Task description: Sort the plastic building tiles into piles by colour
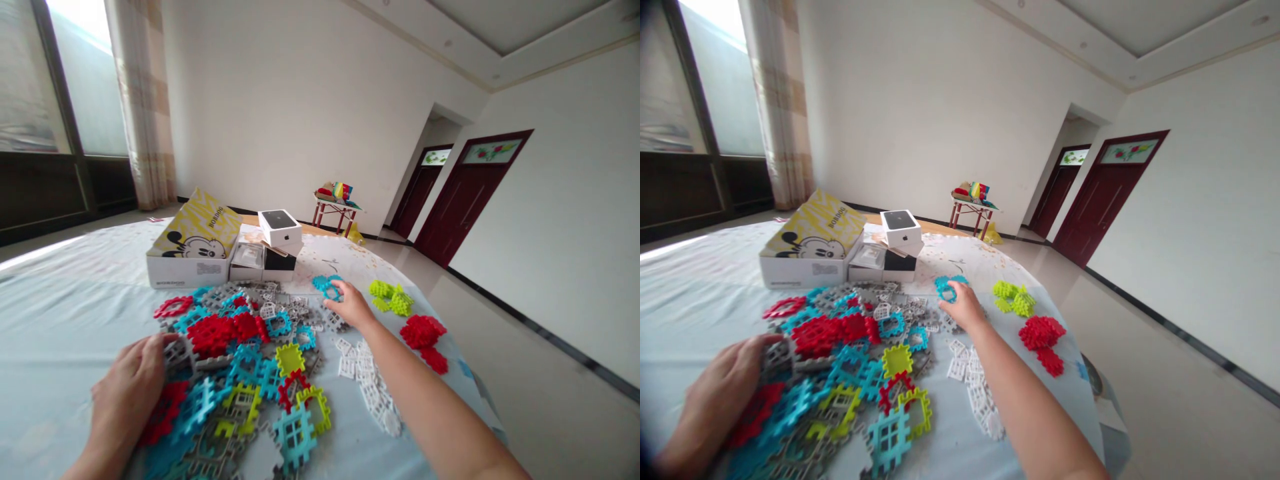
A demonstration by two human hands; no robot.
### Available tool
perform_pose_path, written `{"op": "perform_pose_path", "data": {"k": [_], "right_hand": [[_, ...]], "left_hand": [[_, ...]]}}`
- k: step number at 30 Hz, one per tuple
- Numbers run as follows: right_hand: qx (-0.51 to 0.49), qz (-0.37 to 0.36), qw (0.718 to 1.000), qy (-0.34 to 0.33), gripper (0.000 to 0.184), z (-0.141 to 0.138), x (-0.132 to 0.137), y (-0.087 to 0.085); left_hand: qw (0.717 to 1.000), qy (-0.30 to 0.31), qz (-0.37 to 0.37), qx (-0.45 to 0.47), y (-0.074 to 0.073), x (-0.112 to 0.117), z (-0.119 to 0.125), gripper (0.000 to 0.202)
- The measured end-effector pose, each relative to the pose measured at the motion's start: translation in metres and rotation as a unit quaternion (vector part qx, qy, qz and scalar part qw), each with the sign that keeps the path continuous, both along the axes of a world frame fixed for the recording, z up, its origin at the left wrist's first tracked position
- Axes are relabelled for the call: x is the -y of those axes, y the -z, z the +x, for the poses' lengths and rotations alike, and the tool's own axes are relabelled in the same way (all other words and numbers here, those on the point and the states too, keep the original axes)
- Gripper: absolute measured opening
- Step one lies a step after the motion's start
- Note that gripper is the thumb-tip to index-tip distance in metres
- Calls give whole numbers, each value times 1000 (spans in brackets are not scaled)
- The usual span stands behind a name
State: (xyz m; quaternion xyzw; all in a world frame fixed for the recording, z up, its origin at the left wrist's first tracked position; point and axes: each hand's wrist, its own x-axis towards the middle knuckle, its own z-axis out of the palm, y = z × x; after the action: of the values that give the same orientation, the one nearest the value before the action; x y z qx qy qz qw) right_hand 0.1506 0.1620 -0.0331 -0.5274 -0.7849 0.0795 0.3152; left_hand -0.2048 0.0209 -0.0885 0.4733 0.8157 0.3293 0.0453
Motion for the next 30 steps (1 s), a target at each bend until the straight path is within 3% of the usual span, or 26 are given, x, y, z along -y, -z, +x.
{"op": "perform_pose_path", "data": {"k": [3, 7, 13, 23, 30], "right_hand": [[56, -8, 996, 68, 45, 11, -39, -1], [80, -34, 989, 123, 43, 23, -84, 4], [107, -86, 979, 153, 46, 25, -131, 15], [144, -159, 966, 142, 71, 36, -141, 32], [162, -172, 961, 144, 65, 24, -145, 36]], "left_hand": [[997, -2, -29, 65, -5, 3, 3, 58], [996, -12, -27, 88, -7, 5, 5, 55], [994, -18, -12, 104, -6, 4, 6, 54], [993, -24, 9, 119, -4, 4, 5, 53], [991, -25, 25, 129, -2, 4, 5, 53]]}}
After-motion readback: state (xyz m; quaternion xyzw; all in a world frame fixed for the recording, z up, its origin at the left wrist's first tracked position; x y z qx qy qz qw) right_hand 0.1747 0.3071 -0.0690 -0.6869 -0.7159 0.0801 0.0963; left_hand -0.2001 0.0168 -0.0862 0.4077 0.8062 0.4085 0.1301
